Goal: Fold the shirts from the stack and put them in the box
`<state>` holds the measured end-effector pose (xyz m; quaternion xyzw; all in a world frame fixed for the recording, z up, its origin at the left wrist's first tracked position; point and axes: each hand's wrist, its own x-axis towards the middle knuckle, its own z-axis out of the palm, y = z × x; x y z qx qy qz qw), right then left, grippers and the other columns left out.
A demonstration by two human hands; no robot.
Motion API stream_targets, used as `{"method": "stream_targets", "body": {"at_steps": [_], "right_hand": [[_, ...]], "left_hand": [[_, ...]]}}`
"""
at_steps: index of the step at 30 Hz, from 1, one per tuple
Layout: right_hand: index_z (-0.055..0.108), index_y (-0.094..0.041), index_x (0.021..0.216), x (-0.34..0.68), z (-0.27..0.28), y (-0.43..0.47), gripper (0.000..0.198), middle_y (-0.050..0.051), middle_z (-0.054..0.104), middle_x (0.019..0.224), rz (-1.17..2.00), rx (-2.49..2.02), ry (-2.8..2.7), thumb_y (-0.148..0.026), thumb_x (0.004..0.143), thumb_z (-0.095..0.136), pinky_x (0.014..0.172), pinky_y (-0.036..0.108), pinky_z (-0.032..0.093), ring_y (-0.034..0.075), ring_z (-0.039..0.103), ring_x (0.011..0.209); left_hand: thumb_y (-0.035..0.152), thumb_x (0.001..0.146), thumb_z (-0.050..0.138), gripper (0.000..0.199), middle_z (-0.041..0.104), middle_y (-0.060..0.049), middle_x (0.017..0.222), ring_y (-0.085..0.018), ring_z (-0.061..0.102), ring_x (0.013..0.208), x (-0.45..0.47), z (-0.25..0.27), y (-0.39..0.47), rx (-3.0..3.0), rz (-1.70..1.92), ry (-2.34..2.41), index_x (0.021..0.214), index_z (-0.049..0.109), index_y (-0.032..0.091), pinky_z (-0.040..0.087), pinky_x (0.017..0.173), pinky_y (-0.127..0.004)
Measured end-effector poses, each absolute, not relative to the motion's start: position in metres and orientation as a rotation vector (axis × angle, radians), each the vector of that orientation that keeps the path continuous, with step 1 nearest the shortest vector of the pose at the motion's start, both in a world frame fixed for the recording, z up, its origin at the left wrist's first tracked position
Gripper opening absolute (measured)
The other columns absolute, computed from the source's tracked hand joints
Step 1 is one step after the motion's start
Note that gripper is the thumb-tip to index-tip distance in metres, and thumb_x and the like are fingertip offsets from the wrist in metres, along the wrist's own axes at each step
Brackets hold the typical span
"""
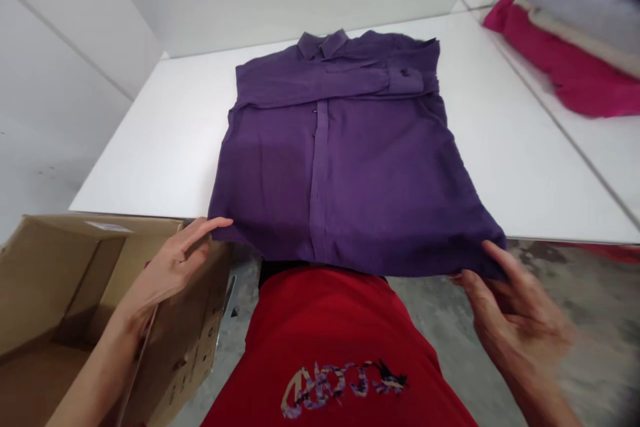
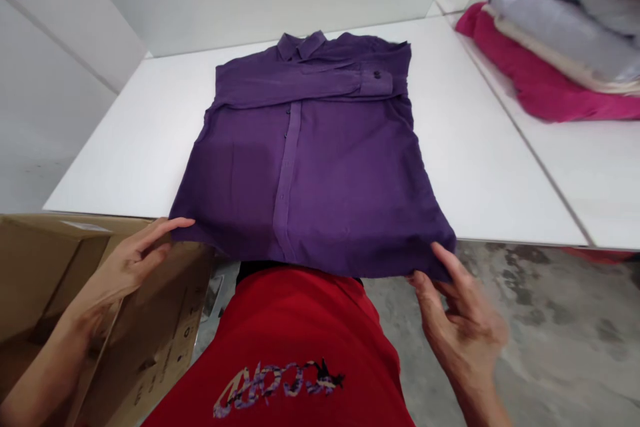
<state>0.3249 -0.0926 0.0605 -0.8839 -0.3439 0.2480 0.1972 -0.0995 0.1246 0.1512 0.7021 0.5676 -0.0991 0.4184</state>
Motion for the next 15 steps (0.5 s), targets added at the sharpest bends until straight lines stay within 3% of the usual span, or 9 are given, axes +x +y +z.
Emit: {"method": "stream_targets", "body": {"at_steps": [2,4,9,12,15], "right_hand": [[0.076,-0.026,0.128,0.333,0.065,-0.087,0.046,0.003,0.075,0.081,0.698,-2.450,-1.085,-0.043,0.087,0.063,0.042,0.028,0.039,0.013,0.051,0.043],[0.078,-0.026,0.121,0.340,0.068,-0.080,0.042,0.003,0.078,0.088,0.575,-2.455,-1.209,-0.037,0.085,0.059,0.042,0.026,0.040,0.010,0.047,0.039],[0.081,-0.025,0.097,0.359,0.072,-0.060,0.034,0.003,0.080,0.083,0.270,-2.393,-1.592,-0.044,0.092,0.053,0.052,0.026,0.049,0.012,0.058,0.043],[0.081,-0.028,0.101,0.371,0.081,-0.051,0.031,0.002,0.081,0.085,0.413,-2.402,-1.602,-0.044,0.091,0.055,0.056,0.029,0.050,0.013,0.060,0.043],[0.080,-0.034,0.109,0.379,0.088,-0.042,0.032,0.000,0.081,0.090,0.574,-2.439,-1.479,-0.046,0.087,0.061,0.053,0.032,0.048,0.014,0.059,0.043]], "left_hand": [[0.025,0.098,0.046,0.043,0.076,-0.001,0.104,-0.018,0.071,0.086,-0.102,0.148,0.126,1.857,-0.201,1.385,0.132,0.071,0.037,0.060,0.084,-0.032],[0.024,0.099,0.047,0.040,0.078,-0.002,0.111,-0.021,0.073,0.099,-0.104,0.144,0.127,1.986,-0.137,1.363,0.126,0.073,0.037,0.060,0.094,-0.037],[0.027,0.102,0.054,0.026,0.081,0.000,0.101,-0.021,0.076,0.096,-0.102,0.133,0.131,2.233,-0.010,1.322,0.109,0.077,0.035,0.060,0.096,-0.042],[0.034,0.100,0.059,0.020,0.080,-0.003,0.101,-0.024,0.076,0.094,-0.099,0.130,0.138,2.301,-0.002,1.337,0.100,0.079,0.034,0.061,0.090,-0.043],[0.035,0.099,0.060,0.020,0.078,-0.007,0.114,-0.027,0.074,0.105,-0.095,0.132,0.145,2.344,-0.040,1.358,0.098,0.080,0.033,0.059,0.093,-0.047]]}}
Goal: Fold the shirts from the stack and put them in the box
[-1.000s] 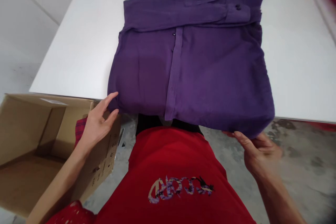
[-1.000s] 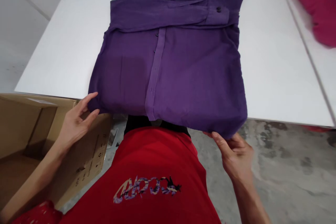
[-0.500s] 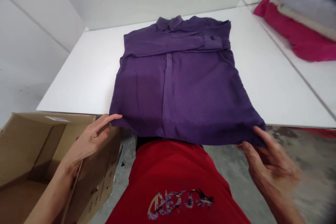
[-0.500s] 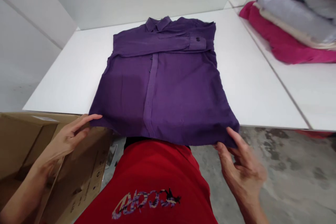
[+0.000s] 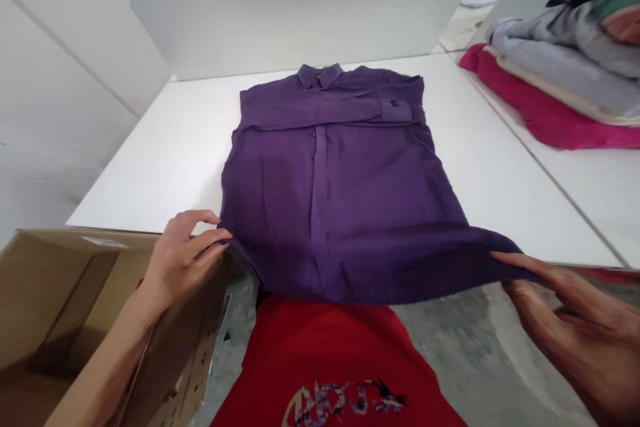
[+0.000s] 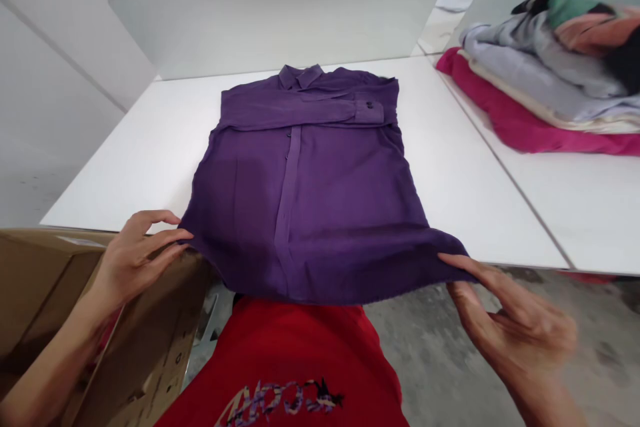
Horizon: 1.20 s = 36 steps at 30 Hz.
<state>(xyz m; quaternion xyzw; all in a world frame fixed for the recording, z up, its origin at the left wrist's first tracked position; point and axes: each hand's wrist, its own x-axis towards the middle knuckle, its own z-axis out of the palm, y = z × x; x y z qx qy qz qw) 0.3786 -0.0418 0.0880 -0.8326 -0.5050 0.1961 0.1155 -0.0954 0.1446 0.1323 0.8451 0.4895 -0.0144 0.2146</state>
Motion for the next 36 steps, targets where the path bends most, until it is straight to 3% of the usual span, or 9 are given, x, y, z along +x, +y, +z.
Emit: {"method": "stream_targets", "body": {"at_steps": [5,12,18,21,24,28,33,36], "right_hand": [[0.080,-0.033,0.094,0.376,0.080,-0.026,0.021,-0.003,0.081,0.086,0.739,-2.200,-1.491,-0.044,0.084,0.065,0.044,0.028,0.047,0.014,0.060,0.040],[0.081,-0.029,0.094,0.369,0.067,-0.023,0.018,-0.004,0.080,0.081,0.603,-2.031,-1.658,-0.035,0.089,0.064,0.045,0.020,0.050,0.009,0.055,0.033],[0.078,-0.028,0.100,0.373,0.063,-0.022,0.018,-0.003,0.081,0.085,0.511,-1.951,-1.766,-0.034,0.094,0.062,0.037,0.020,0.042,0.008,0.053,0.031],[0.077,-0.029,0.104,0.373,0.061,-0.018,0.018,-0.004,0.081,0.086,0.559,-1.917,-1.770,-0.033,0.095,0.062,0.040,0.018,0.047,0.009,0.058,0.035],[0.077,-0.032,0.106,0.373,0.059,-0.013,0.019,-0.006,0.081,0.086,0.603,-1.902,-1.753,-0.031,0.095,0.063,0.044,0.017,0.053,0.009,0.058,0.035],[0.079,-0.035,0.106,0.374,0.058,-0.011,0.021,-0.008,0.081,0.086,0.633,-1.909,-1.706,-0.030,0.093,0.064,0.042,0.017,0.052,0.008,0.055,0.032],[0.081,-0.036,0.102,0.374,0.059,-0.011,0.021,-0.009,0.080,0.085,0.630,-1.915,-1.699,-0.030,0.092,0.063,0.050,0.021,0.059,0.008,0.050,0.029],[0.080,-0.035,0.101,0.373,0.060,-0.010,0.021,-0.008,0.081,0.086,0.640,-1.924,-1.683,-0.030,0.093,0.062,0.047,0.020,0.058,0.009,0.053,0.030]], "left_hand": [[0.031,0.097,0.056,0.023,0.076,-0.007,0.123,-0.025,0.070,0.117,-0.076,0.136,0.157,2.192,-0.088,1.201,0.108,0.077,0.031,0.055,0.103,-0.045],[0.032,0.096,0.053,0.024,0.076,-0.006,0.099,-0.019,0.069,0.089,0.020,0.064,0.220,2.025,-0.151,1.250,0.097,0.074,0.021,0.053,0.091,-0.035],[0.046,0.097,0.057,0.034,0.077,-0.015,0.112,-0.030,0.070,0.107,0.100,-0.014,0.271,1.944,-0.388,1.447,0.099,0.074,0.016,0.051,0.097,-0.043],[0.053,0.095,0.061,0.040,0.075,-0.018,0.116,-0.035,0.069,0.113,0.116,-0.027,0.281,1.884,-0.464,1.541,0.101,0.073,0.016,0.051,0.099,-0.047],[0.045,0.090,0.068,0.030,0.075,-0.018,0.118,-0.034,0.069,0.114,0.121,-0.032,0.284,1.857,-0.472,1.588,0.102,0.073,0.017,0.051,0.099,-0.048],[0.034,0.087,0.067,0.016,0.076,-0.013,0.103,-0.029,0.070,0.103,0.119,-0.037,0.284,1.769,-0.362,1.586,0.090,0.073,0.019,0.052,0.095,-0.044],[0.030,0.089,0.062,0.015,0.073,-0.006,0.086,-0.020,0.068,0.087,0.108,-0.046,0.286,1.655,-0.088,1.580,0.080,0.069,0.020,0.053,0.089,-0.037],[0.026,0.088,0.060,0.014,0.071,-0.005,0.080,-0.019,0.067,0.083,0.103,-0.049,0.286,1.591,-0.042,1.613,0.077,0.068,0.020,0.055,0.085,-0.034]]}}
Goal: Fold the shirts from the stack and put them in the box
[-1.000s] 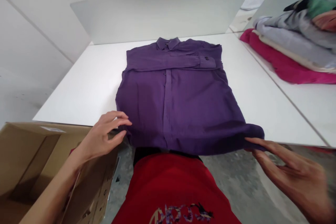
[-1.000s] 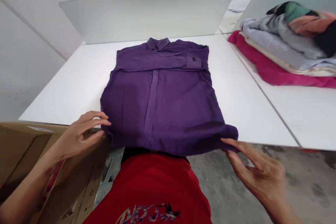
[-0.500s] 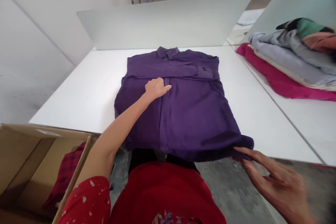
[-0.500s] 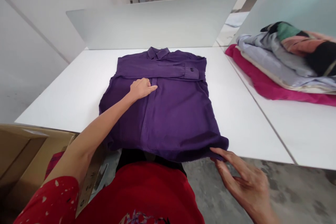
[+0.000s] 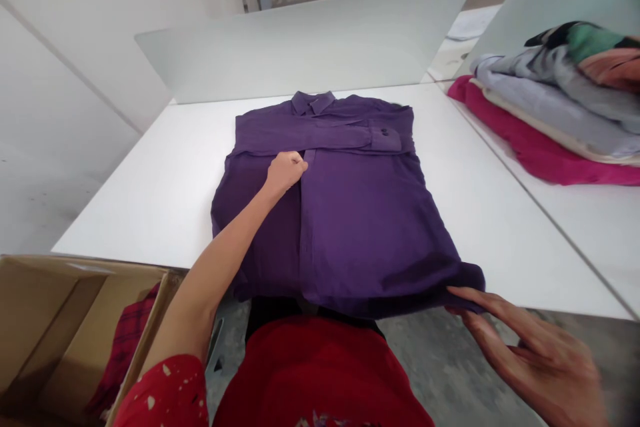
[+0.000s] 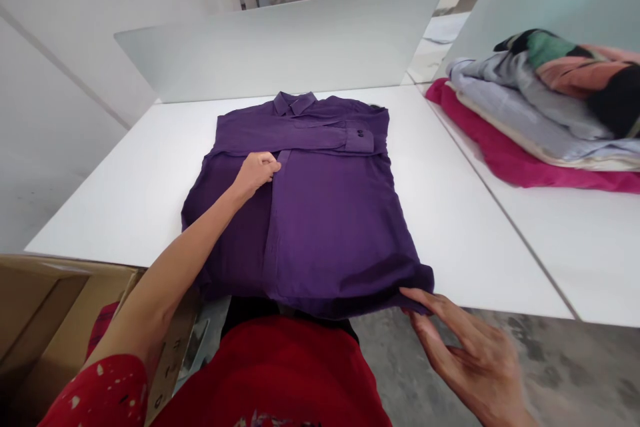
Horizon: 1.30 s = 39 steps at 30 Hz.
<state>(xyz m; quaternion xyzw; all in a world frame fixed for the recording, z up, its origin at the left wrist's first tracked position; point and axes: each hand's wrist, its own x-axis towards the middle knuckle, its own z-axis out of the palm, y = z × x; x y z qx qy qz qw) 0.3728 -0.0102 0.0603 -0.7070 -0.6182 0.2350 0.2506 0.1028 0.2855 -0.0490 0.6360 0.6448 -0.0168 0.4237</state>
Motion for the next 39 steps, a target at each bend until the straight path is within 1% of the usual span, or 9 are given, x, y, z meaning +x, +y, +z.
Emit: {"method": "stream_targets", "body": {"at_steps": [6,11,14,19,21,25,32,36,39], "right_hand": [[0.076,-0.031,0.102,0.373,0.063,-0.007,0.018,-0.006,0.080,0.082,0.598,-1.874,-1.756,-0.027,0.095,0.061,0.043,0.013,0.052,0.012,0.073,0.054],[0.074,-0.032,0.103,0.371,0.064,-0.008,0.016,-0.005,0.079,0.080,0.564,-1.885,-1.807,-0.030,0.098,0.059,0.047,0.014,0.055,0.014,0.076,0.061],[0.074,-0.032,0.104,0.372,0.064,-0.011,0.017,-0.005,0.078,0.078,0.548,-1.892,-1.796,-0.031,0.098,0.058,0.042,0.013,0.052,0.013,0.074,0.057],[0.075,-0.032,0.105,0.389,0.064,-0.027,0.016,-0.001,0.081,0.087,0.605,-1.920,-1.866,-0.030,0.094,0.064,0.038,0.016,0.051,0.019,0.080,0.074],[0.076,-0.033,0.107,0.397,0.067,-0.038,0.019,0.000,0.081,0.092,0.676,-1.912,-1.888,-0.027,0.092,0.066,0.036,0.016,0.049,0.019,0.080,0.074],[0.081,-0.036,0.106,0.399,0.075,-0.057,0.025,-0.001,0.082,0.095,0.794,-1.936,-1.811,-0.024,0.088,0.068,0.038,0.020,0.053,0.017,0.073,0.054],[0.082,-0.053,0.109,0.392,0.065,-0.071,0.038,-0.004,0.081,0.096,1.471,-1.920,-1.453,-0.028,0.081,0.073,0.031,0.023,0.050,0.023,0.075,0.059],[0.081,-0.060,0.099,0.394,0.056,-0.070,0.036,-0.004,0.081,0.099,1.537,-2.019,-1.294,-0.035,0.073,0.077,0.031,0.030,0.053,0.029,0.075,0.057],[0.081,-0.063,0.091,0.387,0.059,-0.061,0.035,-0.004,0.080,0.092,1.519,-2.060,-1.194,-0.039,0.066,0.079,0.027,0.032,0.049,0.032,0.073,0.054]], "left_hand": [[0.024,0.087,0.060,0.012,0.075,-0.011,0.091,-0.028,0.071,0.096,0.108,-0.042,0.282,1.763,-0.235,1.671,0.081,0.069,0.019,0.053,0.092,-0.043],[0.036,0.094,0.062,0.027,0.073,-0.019,0.119,-0.035,0.069,0.111,0.110,-0.032,0.278,1.942,-0.397,1.696,0.111,0.071,0.017,0.053,0.097,-0.049],[0.031,0.100,0.055,0.042,0.061,-0.021,0.143,-0.032,0.059,0.133,0.105,-0.034,0.274,2.150,-0.282,1.542,0.138,0.061,0.013,0.049,0.110,-0.045],[0.041,0.108,0.038,0.062,0.030,-0.016,0.175,-0.029,0.024,0.164,0.093,-0.042,0.269,2.234,-0.503,1.106,0.163,0.038,0.012,0.022,0.133,-0.048],[0.050,0.108,0.035,0.068,0.024,-0.012,0.178,-0.029,0.019,0.166,0.089,-0.042,0.269,2.205,-0.609,1.097,0.167,0.032,0.016,0.018,0.134,-0.050],[0.056,0.107,0.031,0.074,0.020,-0.010,0.179,-0.029,0.014,0.167,0.085,-0.041,0.274,2.220,-0.665,1.069,0.170,0.027,0.018,0.015,0.135,-0.049],[0.041,0.107,0.029,0.064,0.029,-0.011,0.177,-0.029,0.023,0.165,0.072,-0.054,0.292,2.193,-0.590,1.016,0.168,0.032,0.021,0.019,0.132,-0.055],[0.030,0.105,0.030,0.061,0.039,-0.013,0.172,-0.024,0.033,0.161,0.061,-0.055,0.300,2.233,-0.450,0.994,0.163,0.040,0.016,0.027,0.131,-0.046],[0.030,0.105,0.031,0.060,0.035,-0.015,0.173,-0.025,0.028,0.163,0.062,-0.047,0.290,2.309,-0.378,0.978,0.161,0.043,0.011,0.025,0.132,-0.044]]}}
